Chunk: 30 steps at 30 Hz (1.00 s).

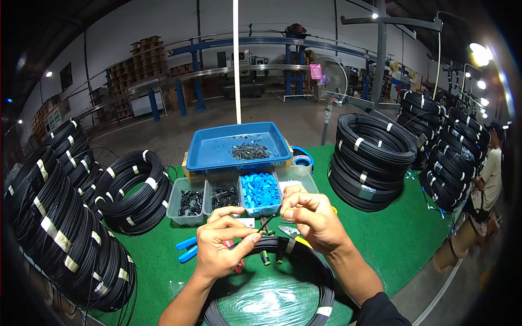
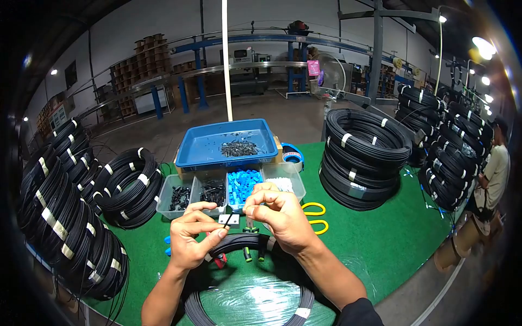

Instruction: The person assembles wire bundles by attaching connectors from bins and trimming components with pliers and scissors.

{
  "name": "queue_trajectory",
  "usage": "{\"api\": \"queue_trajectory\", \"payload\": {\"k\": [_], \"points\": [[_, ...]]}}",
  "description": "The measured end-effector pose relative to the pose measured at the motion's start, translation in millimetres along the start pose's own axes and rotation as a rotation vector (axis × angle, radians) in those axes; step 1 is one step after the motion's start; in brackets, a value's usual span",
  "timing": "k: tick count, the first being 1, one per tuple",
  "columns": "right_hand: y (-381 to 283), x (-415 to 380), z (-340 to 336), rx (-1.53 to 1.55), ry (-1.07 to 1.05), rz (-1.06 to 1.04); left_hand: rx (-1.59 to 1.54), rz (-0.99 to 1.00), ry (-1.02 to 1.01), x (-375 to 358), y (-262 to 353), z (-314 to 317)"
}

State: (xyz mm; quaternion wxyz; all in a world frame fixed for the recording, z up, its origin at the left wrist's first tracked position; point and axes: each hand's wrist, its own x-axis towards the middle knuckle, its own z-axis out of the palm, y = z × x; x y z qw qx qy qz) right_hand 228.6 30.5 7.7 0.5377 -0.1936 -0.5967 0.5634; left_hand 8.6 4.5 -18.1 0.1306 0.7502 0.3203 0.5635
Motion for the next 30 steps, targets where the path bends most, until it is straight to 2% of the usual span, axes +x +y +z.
{"api": "queue_trajectory", "payload": {"k": [1, 5, 7, 8, 12, 15, 18, 22, 24, 28, 30], "points": [[-0.1, 0.4, 2.8, -0.061, 0.015, -0.044, -0.009, -0.014, 0.008, -0.2, -1.5, -0.4], [6.1, 3.7, 2.2, -0.042, -0.027, -0.004, -0.008, -0.043, 0.025, -1.0, -3.4, -2.0], [13.5, 5.9, 2.9, -0.245, 0.024, -0.105, 0.008, -0.078, 0.018, -1.0, -5.4, -3.0], [13.7, 6.5, 3.1, -0.243, 0.02, -0.098, 0.009, -0.085, 0.022, -1.3, -7.0, -2.1], [8.7, 13.6, 1.1, -0.355, 0.104, -0.147, -0.01, -0.202, 0.148, 9.7, -14.0, -5.4], [10.7, 38.3, -10.9, -0.73, 0.222, -0.301, 0.038, -0.217, 0.139, 34.5, -32.9, -10.8], [24.4, 83.2, -27.3, -0.918, 0.205, -0.332, -0.028, -0.317, 0.157, 60.8, -53.1, -8.6], [48.3, 151.8, -48.9, -1.109, 0.254, -0.2, -0.038, -0.463, 0.127, 82.3, -95.4, 3.5], [69.6, 188.2, -64.5, -1.25, 0.255, -0.25, 0.047, -0.485, 0.102, 90.9, -108.7, 8.0], [90.3, 237.6, -79.8, -1.315, 0.285, -0.016, 0.053, -0.52, 0.071, 100.3, -135.9, 15.3], [100.2, 249.0, -84.8, -1.336, 0.297, 0.011, 0.053, -0.559, 0.051, 103.7, -140.7, 16.9]]}}
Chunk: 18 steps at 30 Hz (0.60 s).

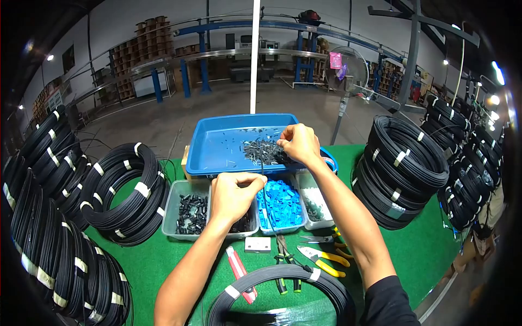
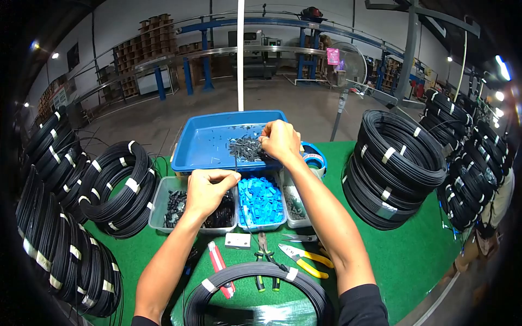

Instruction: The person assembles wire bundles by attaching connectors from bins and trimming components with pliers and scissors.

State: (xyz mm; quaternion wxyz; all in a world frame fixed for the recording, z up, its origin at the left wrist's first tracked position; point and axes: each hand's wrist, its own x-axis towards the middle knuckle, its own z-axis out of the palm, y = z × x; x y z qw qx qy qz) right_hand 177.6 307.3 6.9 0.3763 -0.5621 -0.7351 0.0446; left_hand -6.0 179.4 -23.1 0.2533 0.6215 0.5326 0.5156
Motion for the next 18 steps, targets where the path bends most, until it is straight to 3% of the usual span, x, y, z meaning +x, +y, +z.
{"api": "queue_trajectory", "payload": {"k": [5, 11, 18], "points": [[11.1, 3.1, 1.6, 0.039, 0.04, -0.07, -0.1, 0.067, -0.019, -6.5, -6.3, -3.2], [1.7, -23.1, -26.5, 0.147, 0.071, -0.08, -0.05, 0.187, -0.019, -56.0, 39.8, -23.4], [-6.6, -57.5, -50.5, 0.409, 0.057, -0.046, -0.042, 0.182, 0.034, -100.6, 68.6, -40.8]]}}
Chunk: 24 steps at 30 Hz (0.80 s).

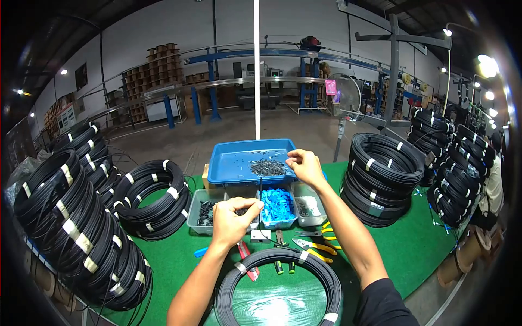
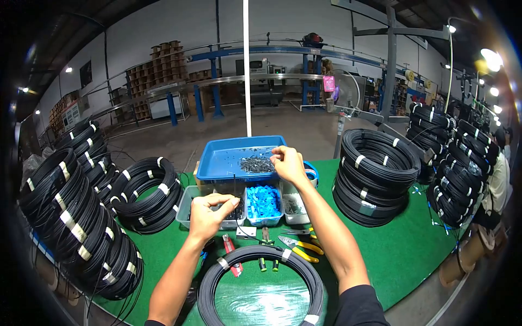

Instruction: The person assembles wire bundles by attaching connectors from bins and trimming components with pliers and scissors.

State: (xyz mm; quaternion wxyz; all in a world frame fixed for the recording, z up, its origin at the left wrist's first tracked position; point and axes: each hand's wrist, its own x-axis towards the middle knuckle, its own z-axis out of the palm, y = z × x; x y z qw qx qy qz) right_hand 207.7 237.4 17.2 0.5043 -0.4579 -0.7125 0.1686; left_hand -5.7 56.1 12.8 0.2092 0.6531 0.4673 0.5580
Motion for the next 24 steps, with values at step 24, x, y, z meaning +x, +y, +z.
{"api": "queue_trajectory", "payload": {"k": [24], "points": [[-112.0, -164.5, -61.9, 0.674, -0.275, -0.012, 0.091, 0.34, -0.112, -72.2, 15.1, 24.4]]}}
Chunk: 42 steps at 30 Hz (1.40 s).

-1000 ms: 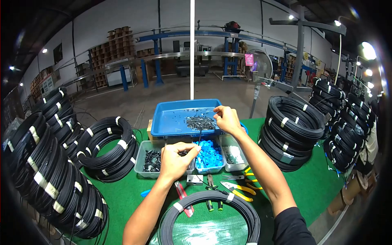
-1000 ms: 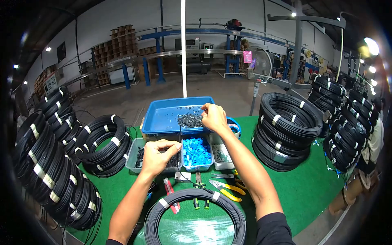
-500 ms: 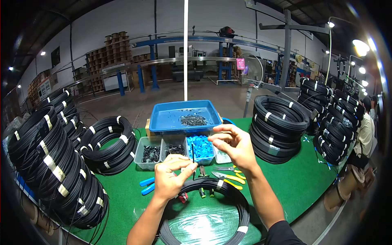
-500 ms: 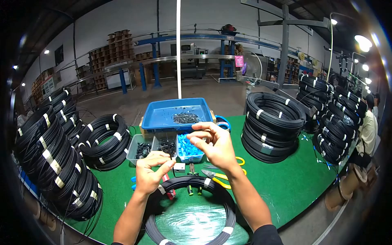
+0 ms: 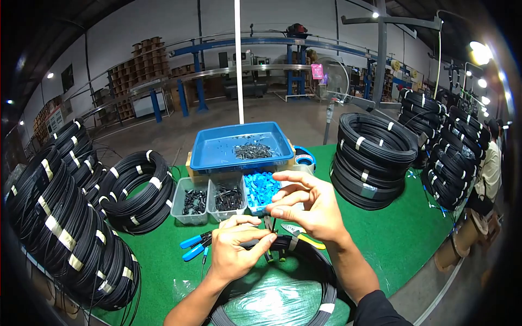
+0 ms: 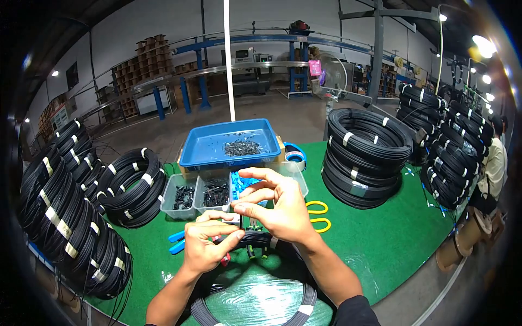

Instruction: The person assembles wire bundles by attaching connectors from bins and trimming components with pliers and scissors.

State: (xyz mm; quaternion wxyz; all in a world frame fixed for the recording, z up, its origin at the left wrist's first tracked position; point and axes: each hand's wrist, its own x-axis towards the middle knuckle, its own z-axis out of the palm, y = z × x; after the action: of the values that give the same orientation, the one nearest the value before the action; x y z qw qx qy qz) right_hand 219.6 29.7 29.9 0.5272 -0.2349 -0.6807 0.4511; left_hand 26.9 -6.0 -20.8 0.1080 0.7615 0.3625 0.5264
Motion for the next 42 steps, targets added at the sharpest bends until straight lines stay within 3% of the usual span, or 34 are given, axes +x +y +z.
{"api": "queue_trajectory", "payload": {"k": [4, 7, 10, 11, 14, 18, 24, 28, 31, 34, 38, 42], "points": [[1.1, 1.2, -4.7, 0.229, 0.181, 0.009, 0.048, 0.021, -0.042, 1.1, 0.9, -0.2], [0.0, 1.9, -11.1, 0.14, 0.264, -0.081, 0.002, 0.0, -0.056, 0.5, -0.8, 0.8], [-2.7, -0.8, -14.7, -0.146, 0.129, -0.188, -0.013, -0.022, -0.015, 0.7, -6.8, -0.6], [-1.6, -2.2, -9.9, -0.039, 0.083, -0.15, -0.018, -0.022, -0.009, 0.6, -7.2, -1.4], [6.3, -2.5, -4.7, -0.105, 0.018, -0.101, 0.009, 0.008, -0.036, 1.4, -2.3, -2.3], [4.3, -4.0, -3.0, 0.034, 0.105, 0.015, 0.024, -0.002, -0.038, 1.2, 1.3, 0.9], [-3.3, -1.0, -15.2, 0.006, 0.261, -0.161, 0.026, 0.006, -0.051, 0.9, -3.7, 1.5], [-3.5, -4.4, -12.7, -0.09, -0.036, 0.013, 0.019, 0.009, -0.067, 0.2, -1.5, 2.3], [1.0, -3.6, -12.1, -0.007, -0.025, 0.056, 0.02, 0.031, -0.078, 0.8, -2.4, 1.8], [-0.5, -3.9, -11.4, 0.154, 0.185, -0.002, -0.001, 0.022, -0.075, 2.1, 0.4, -0.6], [3.9, -0.6, -21.5, 0.167, 0.236, -0.107, -0.007, 0.036, -0.047, 4.7, 0.9, -4.0], [23.1, 2.8, -17.7, 0.169, 0.012, 0.025, 0.009, 0.012, 0.06, 6.8, 4.5, -11.5]]}}
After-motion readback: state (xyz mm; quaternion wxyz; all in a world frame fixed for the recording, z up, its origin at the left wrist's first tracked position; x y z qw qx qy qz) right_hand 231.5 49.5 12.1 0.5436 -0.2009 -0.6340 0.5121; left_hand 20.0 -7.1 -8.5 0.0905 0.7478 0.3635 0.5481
